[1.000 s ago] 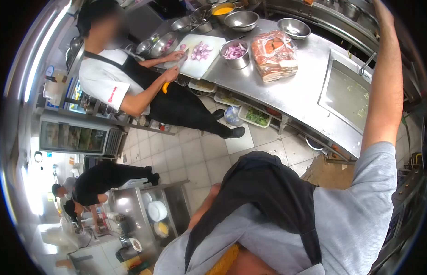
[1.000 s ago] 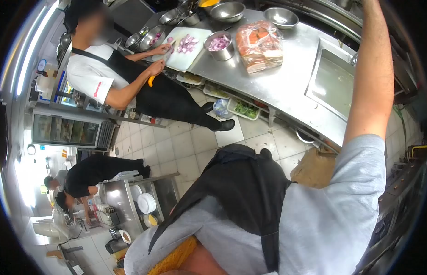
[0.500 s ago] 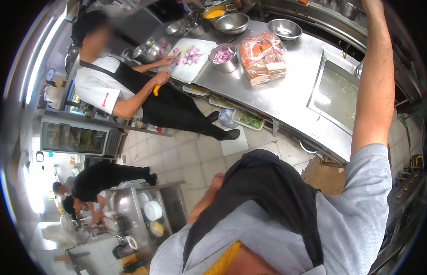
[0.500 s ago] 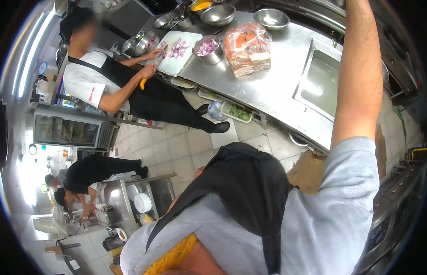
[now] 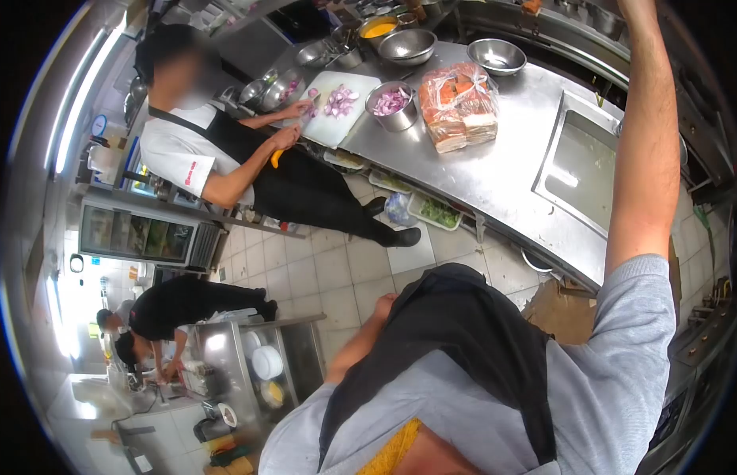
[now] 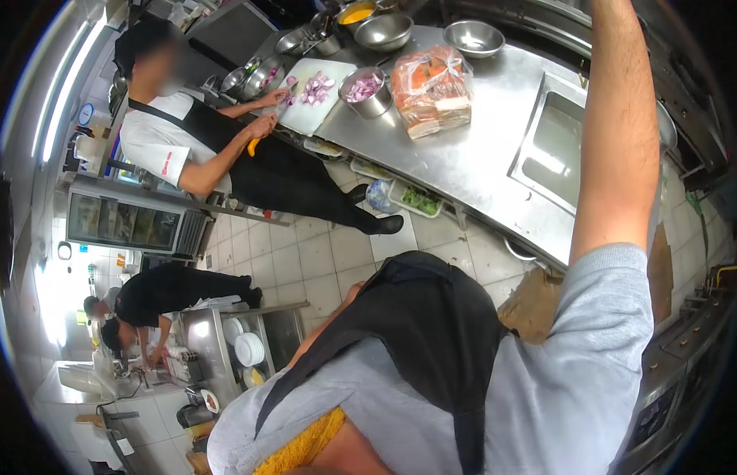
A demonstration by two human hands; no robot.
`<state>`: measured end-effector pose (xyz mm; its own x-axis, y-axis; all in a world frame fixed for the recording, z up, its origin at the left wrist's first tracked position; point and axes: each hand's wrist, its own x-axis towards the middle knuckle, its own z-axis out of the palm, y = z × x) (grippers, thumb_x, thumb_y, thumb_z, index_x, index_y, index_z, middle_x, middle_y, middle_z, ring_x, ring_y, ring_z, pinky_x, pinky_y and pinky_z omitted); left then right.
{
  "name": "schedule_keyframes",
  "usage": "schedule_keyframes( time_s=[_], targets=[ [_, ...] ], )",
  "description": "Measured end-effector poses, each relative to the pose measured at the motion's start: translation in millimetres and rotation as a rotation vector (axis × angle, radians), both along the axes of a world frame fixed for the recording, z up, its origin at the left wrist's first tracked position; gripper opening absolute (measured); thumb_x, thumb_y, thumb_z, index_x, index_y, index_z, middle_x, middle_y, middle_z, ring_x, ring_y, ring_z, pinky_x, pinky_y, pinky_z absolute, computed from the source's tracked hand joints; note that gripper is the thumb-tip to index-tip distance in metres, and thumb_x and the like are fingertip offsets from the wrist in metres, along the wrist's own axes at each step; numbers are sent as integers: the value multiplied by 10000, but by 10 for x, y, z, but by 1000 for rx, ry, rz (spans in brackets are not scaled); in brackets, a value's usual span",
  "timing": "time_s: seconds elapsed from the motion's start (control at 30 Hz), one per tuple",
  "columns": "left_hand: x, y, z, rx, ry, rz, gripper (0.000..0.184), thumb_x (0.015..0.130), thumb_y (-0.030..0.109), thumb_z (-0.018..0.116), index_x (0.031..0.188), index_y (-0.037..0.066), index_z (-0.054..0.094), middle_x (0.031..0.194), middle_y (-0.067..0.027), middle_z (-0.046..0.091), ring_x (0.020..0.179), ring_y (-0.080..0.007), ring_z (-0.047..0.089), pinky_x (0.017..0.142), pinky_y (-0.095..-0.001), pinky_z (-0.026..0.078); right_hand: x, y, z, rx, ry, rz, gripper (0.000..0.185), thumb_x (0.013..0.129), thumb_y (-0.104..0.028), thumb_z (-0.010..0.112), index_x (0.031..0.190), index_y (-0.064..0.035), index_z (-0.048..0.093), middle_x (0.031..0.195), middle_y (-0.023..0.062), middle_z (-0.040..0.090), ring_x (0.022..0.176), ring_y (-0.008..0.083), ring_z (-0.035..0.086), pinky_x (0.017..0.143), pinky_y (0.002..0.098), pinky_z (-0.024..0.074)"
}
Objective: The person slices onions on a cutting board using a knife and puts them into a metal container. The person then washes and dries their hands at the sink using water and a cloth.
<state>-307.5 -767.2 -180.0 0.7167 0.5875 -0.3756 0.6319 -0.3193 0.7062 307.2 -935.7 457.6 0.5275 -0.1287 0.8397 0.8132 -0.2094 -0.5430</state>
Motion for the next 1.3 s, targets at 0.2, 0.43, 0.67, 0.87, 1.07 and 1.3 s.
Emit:
schedule_keyframes(
  time_s=[0.2,0.43,0.67,0.87,1.07,1.3],
  targets=[
    [-274,-260,-120,-142,197,97,392,895,441,629,1016,79,717,1001,-106,729,936,-254,686,847,-357,521,16,12,17,-7,10,10,350,953,-305,586,1156,-28,521,965,229,682,929,358,667,824,438,500],
    [-778,-242,-707,-74,248,-12,421,865,458,651,1058,90,718,1056,-105,729,1002,-250,687,869,-358,518,-63,-29,5,-64,-15,41,337,949,-300,593,1138,-29,527,947,216,689,906,332,676,805,432,508],
    [-777,-327,-886,-195,273,110,382,847,403,686,1020,64,713,1030,-148,724,973,-276,688,837,-354,511,-45,29,1,-15,-3,11,338,950,-286,587,1171,-38,532,966,207,702,921,319,688,830,420,515],
    [-685,-388,-566,-105,212,88,388,847,389,703,1022,42,705,992,-153,724,926,-265,689,823,-356,512,-57,27,30,-21,22,-3,382,950,-295,582,1224,-36,520,1002,223,701,966,340,685,853,429,514],
    [-486,-472,-56,-273,213,236,396,832,379,728,1008,26,703,932,-136,730,891,-221,682,814,-349,509,161,80,11,-21,-1,-73,495,949,-294,577,1335,-5,470,1049,259,688,1013,373,674,881,441,508],
    [-658,-354,-496,-186,243,119,422,834,409,712,1017,29,698,957,-160,723,901,-263,687,816,-353,507,172,74,27,12,-26,-36,506,943,-292,582,1341,-2,465,1053,258,685,1019,366,670,906,440,498]
  ],
)
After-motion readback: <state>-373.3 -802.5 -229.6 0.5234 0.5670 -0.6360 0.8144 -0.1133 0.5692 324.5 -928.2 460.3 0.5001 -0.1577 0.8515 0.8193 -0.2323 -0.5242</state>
